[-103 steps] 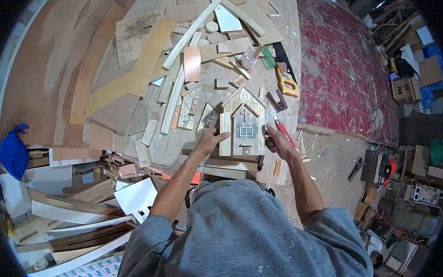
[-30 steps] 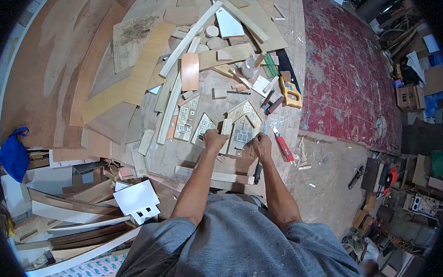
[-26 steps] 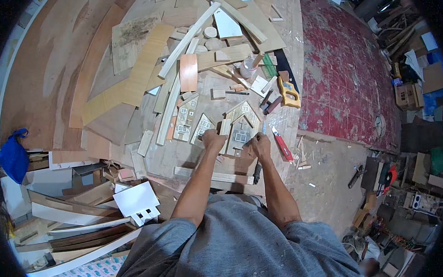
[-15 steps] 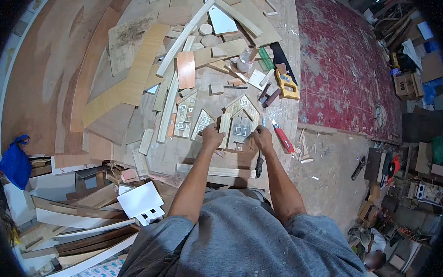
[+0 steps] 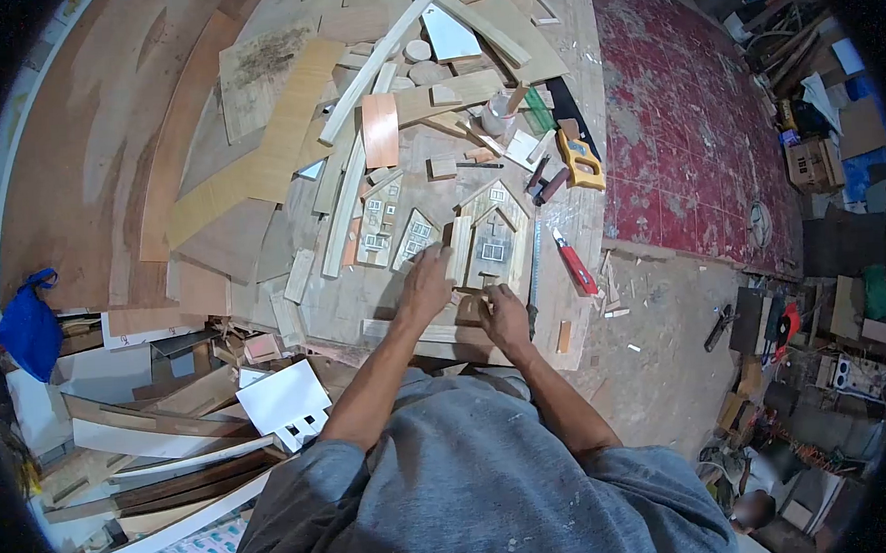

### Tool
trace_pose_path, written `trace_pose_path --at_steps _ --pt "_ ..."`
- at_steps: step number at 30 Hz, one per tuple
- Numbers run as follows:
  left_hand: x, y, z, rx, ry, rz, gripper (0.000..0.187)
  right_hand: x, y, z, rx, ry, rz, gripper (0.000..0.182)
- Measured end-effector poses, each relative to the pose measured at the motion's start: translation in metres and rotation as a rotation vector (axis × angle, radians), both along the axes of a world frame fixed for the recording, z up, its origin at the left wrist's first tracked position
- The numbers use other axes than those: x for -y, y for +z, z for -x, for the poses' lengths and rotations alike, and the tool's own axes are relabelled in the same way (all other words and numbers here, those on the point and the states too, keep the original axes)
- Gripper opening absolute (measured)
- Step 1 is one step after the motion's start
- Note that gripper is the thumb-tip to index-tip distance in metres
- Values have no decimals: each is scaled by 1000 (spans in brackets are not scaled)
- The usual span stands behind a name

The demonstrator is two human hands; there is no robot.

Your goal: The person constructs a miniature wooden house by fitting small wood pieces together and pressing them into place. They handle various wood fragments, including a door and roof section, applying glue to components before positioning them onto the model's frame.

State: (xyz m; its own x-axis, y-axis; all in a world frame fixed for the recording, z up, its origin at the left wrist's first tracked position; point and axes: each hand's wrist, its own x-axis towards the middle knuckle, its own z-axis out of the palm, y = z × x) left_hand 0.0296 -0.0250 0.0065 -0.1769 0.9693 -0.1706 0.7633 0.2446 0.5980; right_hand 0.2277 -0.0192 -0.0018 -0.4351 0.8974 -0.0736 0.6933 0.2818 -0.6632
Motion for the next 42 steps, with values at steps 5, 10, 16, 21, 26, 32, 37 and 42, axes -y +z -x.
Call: trace_pose_path --at_steps 5,10,16,21,26,32,37,42 --pt "17 -7 -2 -358 -492 -208 50 15 -8 1 56 14 58 21" --pt "16 -38 -3 -484 -540 -375 48 21 -11 -10 106 -27 9 21" --pt "14 -37 2 -397 -577 -396 52 33 -5 -15 162 6 -5 22" --pt "13 -41 6 -446 -606 -450 50 28 -15 2 146 110 31 23" --pt "8 -12 14 -294 -624 -369 41 27 -21 26 95 87 -16 26" --pt "31 -4 47 55 -31 -426 23 26 -40 31 154 104 87 24" --pt "63 -2 46 331 275 -84 26 25 -12 22 89 85 -5 25" --pt "56 3 11 1003 381 63 30 8 29 28 -77 9 -107 26"
